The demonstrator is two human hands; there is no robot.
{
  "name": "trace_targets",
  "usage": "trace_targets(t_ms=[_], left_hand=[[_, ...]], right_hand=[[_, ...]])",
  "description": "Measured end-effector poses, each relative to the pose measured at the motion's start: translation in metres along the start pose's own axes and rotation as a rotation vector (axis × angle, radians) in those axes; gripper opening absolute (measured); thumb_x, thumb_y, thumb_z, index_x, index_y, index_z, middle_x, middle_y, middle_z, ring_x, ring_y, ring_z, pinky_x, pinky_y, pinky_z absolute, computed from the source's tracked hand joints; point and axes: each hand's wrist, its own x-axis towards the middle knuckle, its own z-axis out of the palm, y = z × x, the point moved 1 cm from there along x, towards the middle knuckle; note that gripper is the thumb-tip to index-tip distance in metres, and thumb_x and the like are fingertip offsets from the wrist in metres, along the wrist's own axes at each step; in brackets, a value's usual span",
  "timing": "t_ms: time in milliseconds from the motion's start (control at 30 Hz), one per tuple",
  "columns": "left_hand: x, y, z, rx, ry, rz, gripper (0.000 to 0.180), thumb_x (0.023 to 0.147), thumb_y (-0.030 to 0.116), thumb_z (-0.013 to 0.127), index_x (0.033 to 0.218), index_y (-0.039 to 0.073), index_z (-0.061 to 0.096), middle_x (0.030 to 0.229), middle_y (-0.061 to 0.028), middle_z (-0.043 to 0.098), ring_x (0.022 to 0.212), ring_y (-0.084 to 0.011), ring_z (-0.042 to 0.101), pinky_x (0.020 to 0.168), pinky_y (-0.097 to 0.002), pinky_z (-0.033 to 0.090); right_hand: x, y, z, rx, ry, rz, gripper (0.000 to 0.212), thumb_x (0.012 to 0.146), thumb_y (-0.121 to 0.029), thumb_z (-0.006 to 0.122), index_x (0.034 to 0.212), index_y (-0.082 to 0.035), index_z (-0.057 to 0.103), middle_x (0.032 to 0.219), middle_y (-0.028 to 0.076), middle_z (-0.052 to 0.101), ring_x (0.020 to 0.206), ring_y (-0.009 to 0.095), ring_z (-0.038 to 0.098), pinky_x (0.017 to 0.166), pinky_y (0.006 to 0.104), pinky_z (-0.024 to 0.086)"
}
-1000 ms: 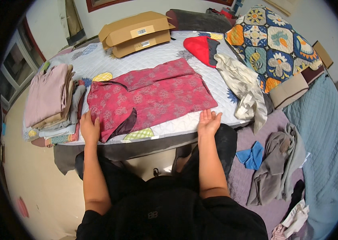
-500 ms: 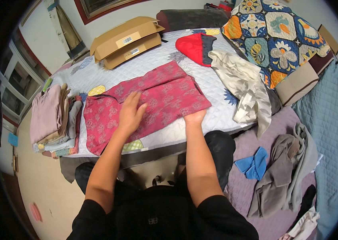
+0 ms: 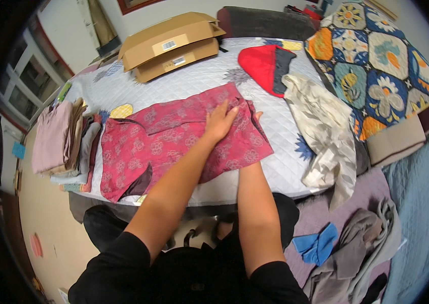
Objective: The person folds a beige garment, a pink long-sleeved shirt, and a red patterned shirt on a bed. They smooth each item, fold the sleeves and sides, and stack the folded clothes on the left side of the bed.
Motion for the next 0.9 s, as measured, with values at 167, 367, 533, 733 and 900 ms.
trace_targets(t_ms=[167,367,533,733,900], left_hand=[[-0.012,-0.012,-0.016,-1.206,0.011,-0.200,0.086,0.099,0.068,0.048,0.154,0.004,0.042,0.154,-0.0181,0.048,0.145,-0.0315,0.041,0.119,-0.0458,0.031],[-0.073,-0.051,-0.093,-1.920,0.126,-0.092,0.081,0.101,0.066,0.048,0.152,0.002,0.043,0.153,-0.0149,0.048,0.141,-0.0279,0.045,0.117,-0.0374,0.036],[-0.079,-0.175,-0.101,-1.700,0.235,-0.103,0.079,0.103,0.063,0.047,0.152,0.001,0.042,0.155,-0.0155,0.046,0.142,-0.0265,0.044,0.117,-0.0370,0.036],[-0.138,-0.159,-0.140,-1.536,0.211,-0.470,0.073,0.104,0.053,0.053,0.151,-0.002,0.041,0.159,-0.0221,0.038,0.148,-0.0291,0.033,0.123,-0.0384,0.025],[-0.208,-0.153,-0.240,-0.534,0.474,-0.175,0.047,0.095,0.027,0.068,0.133,0.000,0.061,0.138,-0.0217,0.059,0.131,-0.0345,0.052,0.112,-0.0420,0.039]], right_hand=[[0.019,0.054,0.016,-0.435,-0.011,0.079,0.057,0.110,-0.046,0.041,0.154,-0.009,0.042,0.152,0.011,0.049,0.134,0.028,0.048,0.115,0.0398,0.037],[-0.010,0.108,0.095,-2.092,-0.334,-0.142,0.075,0.103,-0.058,0.040,0.162,-0.013,0.031,0.170,0.015,0.022,0.159,0.030,0.014,0.125,0.0552,0.009],[-0.029,0.163,0.100,-2.281,-0.433,-0.015,0.074,0.101,-0.060,0.044,0.159,-0.014,0.037,0.168,0.012,0.029,0.158,0.027,0.019,0.126,0.0544,0.007],[-0.038,0.176,0.084,-2.452,-0.442,-0.101,0.073,0.100,-0.060,0.047,0.158,-0.016,0.039,0.168,0.009,0.030,0.157,0.026,0.020,0.126,0.0548,0.007],[-0.041,0.178,0.085,-2.583,-0.448,-0.122,0.076,0.098,-0.060,0.049,0.159,-0.018,0.037,0.169,0.008,0.028,0.158,0.026,0.018,0.126,0.0566,0.006]])
